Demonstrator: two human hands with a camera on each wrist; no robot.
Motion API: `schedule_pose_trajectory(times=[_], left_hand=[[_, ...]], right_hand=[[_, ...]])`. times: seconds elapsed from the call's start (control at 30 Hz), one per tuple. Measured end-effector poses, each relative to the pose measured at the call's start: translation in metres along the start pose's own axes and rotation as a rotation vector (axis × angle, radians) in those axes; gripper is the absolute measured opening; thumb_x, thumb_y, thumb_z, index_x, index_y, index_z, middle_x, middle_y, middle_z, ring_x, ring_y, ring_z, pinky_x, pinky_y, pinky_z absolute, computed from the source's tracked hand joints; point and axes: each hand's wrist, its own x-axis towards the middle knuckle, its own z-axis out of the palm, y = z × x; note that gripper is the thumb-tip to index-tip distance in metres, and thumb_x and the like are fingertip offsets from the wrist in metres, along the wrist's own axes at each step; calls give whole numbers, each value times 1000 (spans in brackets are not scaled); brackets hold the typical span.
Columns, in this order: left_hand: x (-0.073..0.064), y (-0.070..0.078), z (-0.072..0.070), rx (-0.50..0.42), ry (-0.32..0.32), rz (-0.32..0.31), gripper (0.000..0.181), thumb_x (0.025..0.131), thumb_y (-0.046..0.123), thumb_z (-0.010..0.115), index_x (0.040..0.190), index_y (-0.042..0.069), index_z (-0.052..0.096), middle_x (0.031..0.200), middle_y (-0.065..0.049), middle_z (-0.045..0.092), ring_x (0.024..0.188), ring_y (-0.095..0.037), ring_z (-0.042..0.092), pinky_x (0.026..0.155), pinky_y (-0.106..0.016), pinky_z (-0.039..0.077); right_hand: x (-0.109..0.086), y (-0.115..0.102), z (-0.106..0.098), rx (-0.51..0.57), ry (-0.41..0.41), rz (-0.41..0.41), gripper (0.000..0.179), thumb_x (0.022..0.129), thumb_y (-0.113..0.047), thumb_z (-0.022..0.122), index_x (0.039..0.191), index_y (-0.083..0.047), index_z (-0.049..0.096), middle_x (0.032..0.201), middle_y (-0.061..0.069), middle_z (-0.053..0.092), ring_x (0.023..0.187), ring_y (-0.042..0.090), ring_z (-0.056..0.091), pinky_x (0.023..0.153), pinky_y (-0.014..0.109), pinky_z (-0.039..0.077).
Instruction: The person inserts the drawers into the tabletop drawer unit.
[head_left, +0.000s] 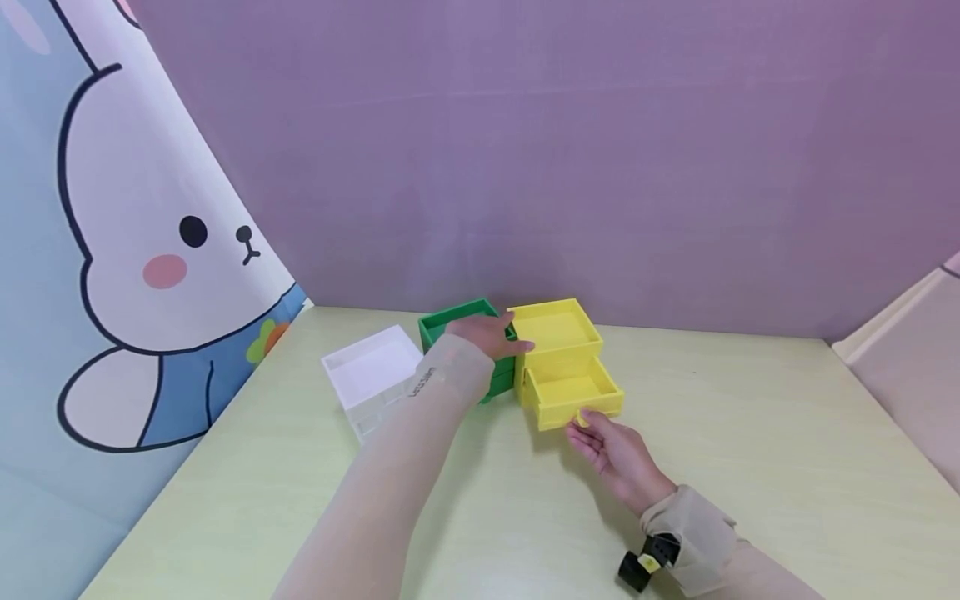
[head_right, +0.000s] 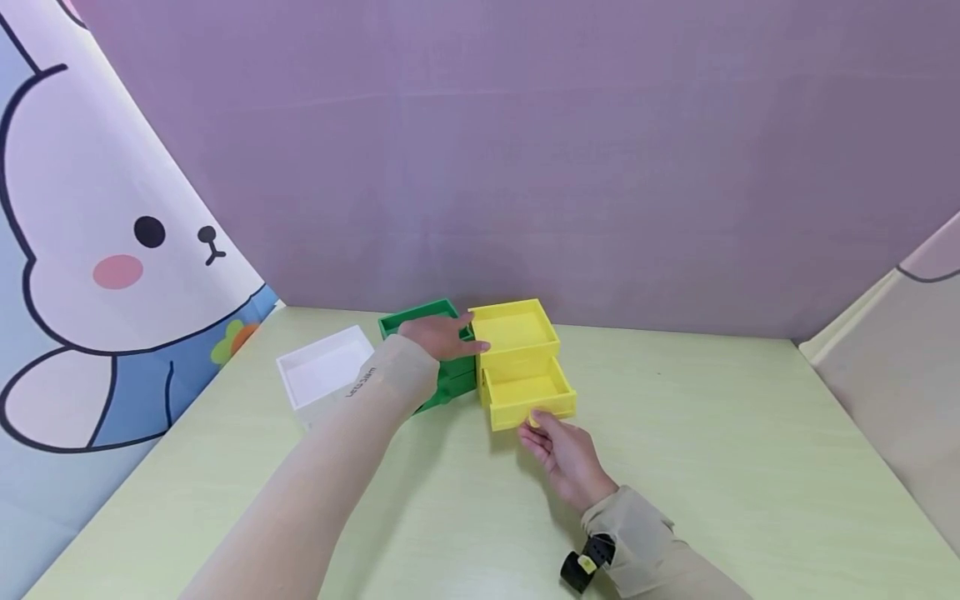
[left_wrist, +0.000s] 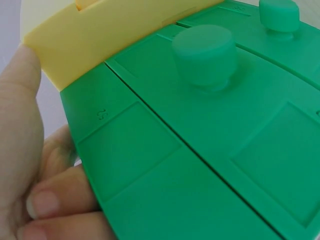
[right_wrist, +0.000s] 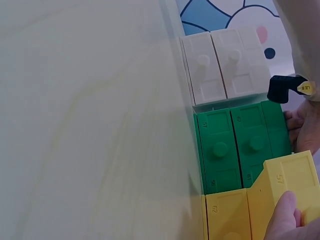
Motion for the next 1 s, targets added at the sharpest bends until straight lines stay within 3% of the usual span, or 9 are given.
schedule_pose_trajectory(times=[0.1,0.23,0.5,0.6,0.77,0.9,1.0], left_hand=[[3,0,1,1,-13,-4,80,87,74,37,154,37,13,64,3,47,49,-12,32,47,-25,32],[6,-1,3,-3,-23,-14,80,87,74,36,154,37,12,65,2,49,52,-12,37,48,-25,33],[2,0,3,-24,-7,-3,79,88,73,37,154,35,14,92,-1,64,75,-15,54,53,-26,37],[-1,1,3,-24,-9,0,79,88,72,37,154,35,15,82,-1,61,73,-15,54,55,-26,36],[0,1,3,-10,-4,-7,79,88,73,37,154,35,15,64,2,47,58,-13,42,55,-27,34],[6,1,3,-21,-14,-14,79,88,73,37,154,35,14,62,3,43,55,-13,38,53,-26,32],[10,2,3,-35,-15,-20,79,87,73,38,153,36,14,65,2,48,62,-13,45,55,-27,34]], right_hand=[[1,0,0,4,0,1,6,99,-4,46,99,0,50,85,4,61,79,9,65,84,20,50],[4,1,1,5,-1,4,6,99,-4,46,98,-1,50,84,3,62,79,9,65,83,19,50],[8,4,1,-37,5,-6,8,98,-4,47,101,2,50,84,3,62,78,8,65,82,18,50],[9,5,0,-53,6,-2,10,98,-5,47,103,4,49,84,4,62,78,8,64,82,18,50],[12,1,-3,-83,-35,8,15,98,-6,48,107,5,47,87,5,62,79,8,64,82,18,50],[18,-5,-9,-109,-68,17,15,97,-6,50,106,6,48,88,5,62,79,8,64,81,17,50],[23,-8,-14,-126,-83,22,19,97,-6,51,109,8,48,88,6,63,79,9,64,81,17,50]])
